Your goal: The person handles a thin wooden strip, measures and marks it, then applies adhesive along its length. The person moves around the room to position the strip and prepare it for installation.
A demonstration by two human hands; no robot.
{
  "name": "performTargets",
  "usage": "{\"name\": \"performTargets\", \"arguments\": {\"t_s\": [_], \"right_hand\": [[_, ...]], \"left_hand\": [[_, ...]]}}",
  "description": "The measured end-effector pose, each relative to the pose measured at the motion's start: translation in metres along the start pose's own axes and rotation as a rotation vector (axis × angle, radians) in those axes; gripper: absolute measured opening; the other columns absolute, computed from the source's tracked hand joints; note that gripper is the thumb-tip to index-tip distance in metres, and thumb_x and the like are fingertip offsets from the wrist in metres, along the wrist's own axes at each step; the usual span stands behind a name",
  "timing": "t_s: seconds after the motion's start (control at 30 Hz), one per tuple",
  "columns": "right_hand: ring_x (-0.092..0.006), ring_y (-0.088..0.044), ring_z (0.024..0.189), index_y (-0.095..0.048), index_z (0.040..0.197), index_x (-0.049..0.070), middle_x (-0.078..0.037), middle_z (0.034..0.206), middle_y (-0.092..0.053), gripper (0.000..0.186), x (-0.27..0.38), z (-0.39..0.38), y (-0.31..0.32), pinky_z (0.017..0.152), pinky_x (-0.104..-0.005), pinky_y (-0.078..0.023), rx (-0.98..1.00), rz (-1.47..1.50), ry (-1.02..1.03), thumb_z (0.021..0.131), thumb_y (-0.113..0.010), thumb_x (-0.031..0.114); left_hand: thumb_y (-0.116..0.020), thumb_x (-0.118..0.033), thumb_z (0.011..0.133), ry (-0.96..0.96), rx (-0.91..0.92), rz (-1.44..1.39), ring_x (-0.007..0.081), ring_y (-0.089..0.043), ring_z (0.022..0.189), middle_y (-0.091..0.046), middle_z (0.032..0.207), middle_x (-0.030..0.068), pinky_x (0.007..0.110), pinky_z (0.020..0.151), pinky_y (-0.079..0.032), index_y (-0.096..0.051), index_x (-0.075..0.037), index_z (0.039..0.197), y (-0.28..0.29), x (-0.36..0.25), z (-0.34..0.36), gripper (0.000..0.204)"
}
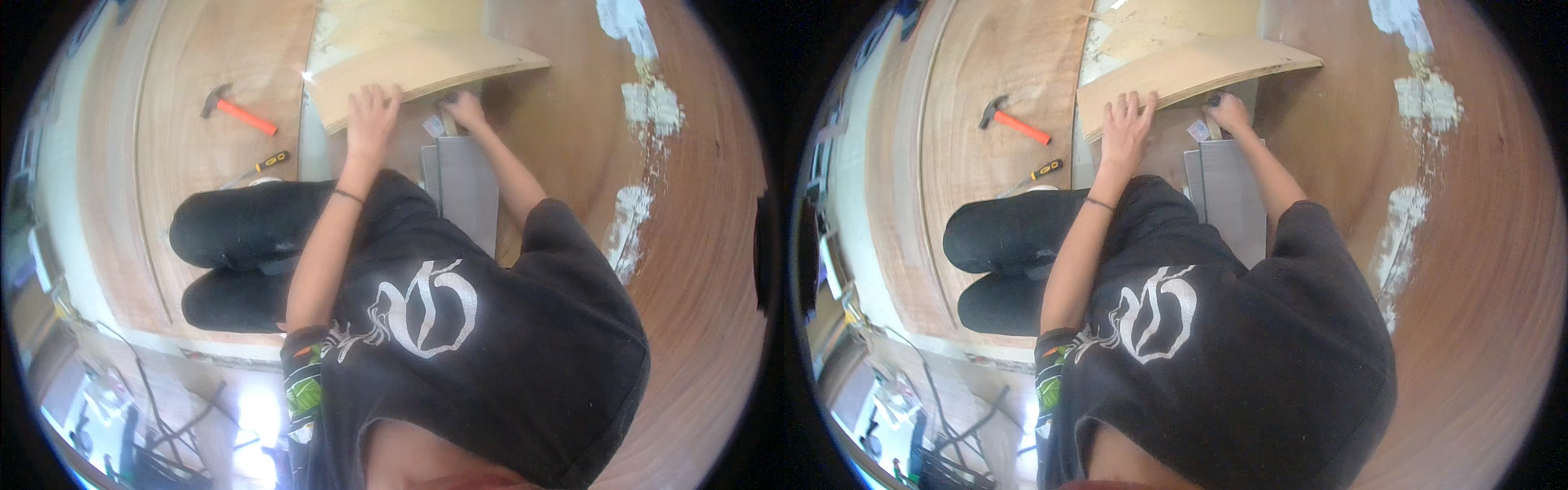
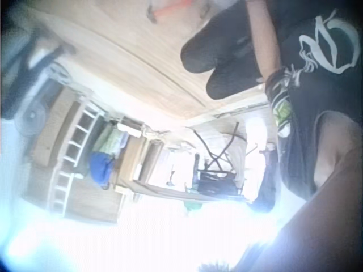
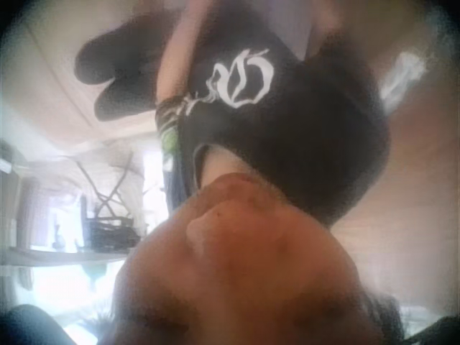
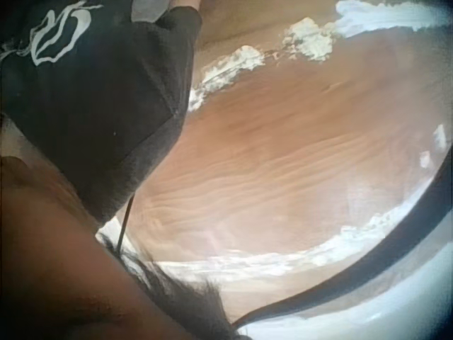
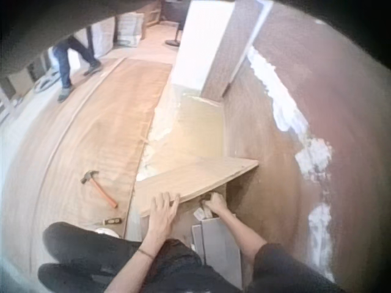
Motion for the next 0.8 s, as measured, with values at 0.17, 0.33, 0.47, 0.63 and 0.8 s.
{"name": "performTargets", "arguments": {"t_s": [0.17, 0.33, 0.47, 0.63, 0.8], "right_hand": [[-0.0379, -0.067, 0.101, -0.070, 0.107, 0.003, -0.022, 0.105, -0.070, 0.053, 0.005, -0.021, 0.003, 0.088, -0.0436, -0.052, -0.284, 0.168, -0.100, 0.071, -0.077, 0.041], [-0.0333, -0.069, 0.096, -0.071, 0.106, 0.007, -0.019, 0.100, -0.072, 0.047, 0.010, -0.040, 0.018, 0.084, -0.0406, -0.052, -0.159, 0.427, -0.009, 0.074, -0.079, 0.041], [-0.0331, -0.069, 0.092, -0.072, 0.106, 0.011, -0.019, 0.097, -0.072, 0.040, 0.005, -0.061, 0.043, 0.081, -0.0401, -0.051, 0.014, 0.443, -0.067, 0.081, -0.074, 0.042], [-0.0318, -0.068, 0.091, -0.072, 0.106, 0.010, -0.018, 0.095, -0.071, 0.037, 0.008, -0.092, 0.060, 0.081, -0.0387, -0.051, -0.128, 0.407, -0.042, 0.088, -0.066, 0.042], [-0.0301, -0.068, 0.091, -0.072, 0.103, 0.008, -0.017, 0.095, -0.072, 0.034, 0.012, -0.106, 0.053, 0.081, -0.0384, -0.051, -0.265, 0.530, -0.124, 0.090, -0.065, 0.039]], "left_hand": [[-0.061, -0.005, 0.082, 0.095, 0.304, -0.047, 0.0304, -0.066, 0.097, -0.062, 0.107, 0.0107, 0.041, 0.076, -0.056, -0.051, -0.014, 0.125, -0.033, 0.024, 0.007, 0.045], [-0.062, -0.004, 0.081, 0.025, 0.276, -0.068, 0.0309, -0.069, 0.085, -0.063, 0.099, 0.0095, 0.040, 0.065, -0.057, -0.054, -0.012, 0.111, -0.027, 0.030, 0.013, 0.032], [-0.062, -0.005, 0.081, 0.070, 0.250, -0.015, 0.0303, -0.067, 0.086, -0.062, 0.098, 0.0084, 0.042, 0.067, -0.056, -0.056, -0.012, 0.107, -0.022, 0.027, 0.016, 0.027], [-0.064, -0.010, 0.082, -0.015, -0.083, 0.065, 0.0290, -0.060, 0.087, -0.057, 0.095, 0.0098, 0.047, 0.070, -0.052, -0.056, -0.007, 0.107, -0.009, -0.002, 0.016, 0.027], [-0.071, -0.019, 0.082, -0.042, 0.087, -0.486, 0.0309, -0.063, 0.091, -0.060, 0.106, 0.0151, 0.045, 0.078, -0.051, -0.055, -0.003, 0.113, -0.017, -0.050, 0.014, 0.038]]}}
Point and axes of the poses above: each hand's wrist, its own z-axis towards the middle knuckle, its own y-axis out of the back of the hand, x = y × z, the point moved 2 cm from there along z, towards the middle knuckle
